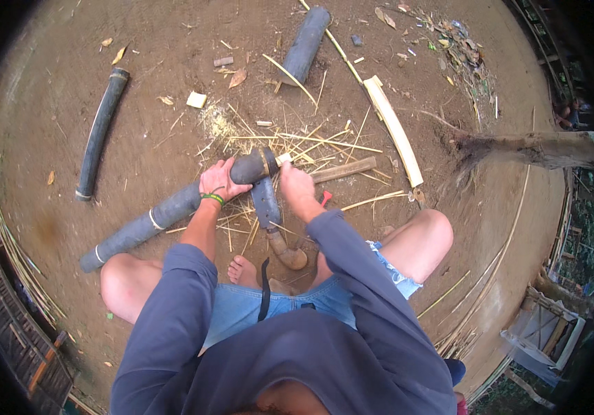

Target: The person sits on the ground and uses a large machete to split and shape a section of bamboo. They repeatedly strike the bamboo with the machete to split it and then use the blade to shave and refine the edges of the split pieces.

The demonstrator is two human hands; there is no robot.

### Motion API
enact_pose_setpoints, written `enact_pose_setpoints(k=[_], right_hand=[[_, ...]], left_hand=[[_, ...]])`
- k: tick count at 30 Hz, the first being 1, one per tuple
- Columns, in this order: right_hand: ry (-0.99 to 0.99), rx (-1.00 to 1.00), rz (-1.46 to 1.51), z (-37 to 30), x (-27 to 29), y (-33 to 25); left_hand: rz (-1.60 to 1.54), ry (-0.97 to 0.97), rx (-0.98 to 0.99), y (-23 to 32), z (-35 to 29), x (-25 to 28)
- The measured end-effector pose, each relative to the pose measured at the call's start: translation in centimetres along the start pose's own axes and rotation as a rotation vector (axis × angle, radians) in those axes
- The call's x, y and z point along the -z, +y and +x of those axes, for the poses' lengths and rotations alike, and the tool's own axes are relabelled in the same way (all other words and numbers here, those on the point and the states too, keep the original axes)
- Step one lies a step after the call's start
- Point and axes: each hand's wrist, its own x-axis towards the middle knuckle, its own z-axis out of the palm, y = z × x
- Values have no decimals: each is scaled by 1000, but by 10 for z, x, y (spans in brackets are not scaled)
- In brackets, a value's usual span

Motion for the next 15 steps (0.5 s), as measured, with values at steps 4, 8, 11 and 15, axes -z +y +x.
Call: enact_pose_setpoints(k=[4, 8, 11, 15], right_hand=[[132, -246, 82, -2, 18, 63], [103, -158, 313, -15, 24, 57], [74, -129, 415, -13, 8, 48], [86, -143, 367, -6, -11, 43]], left_hand=[[23, 43, 8, 0, 1, -4], [37, 53, 19, 4, -3, -10], [54, 103, -4, 3, -6, -14], [59, 134, -3, 3, -10, -17]])
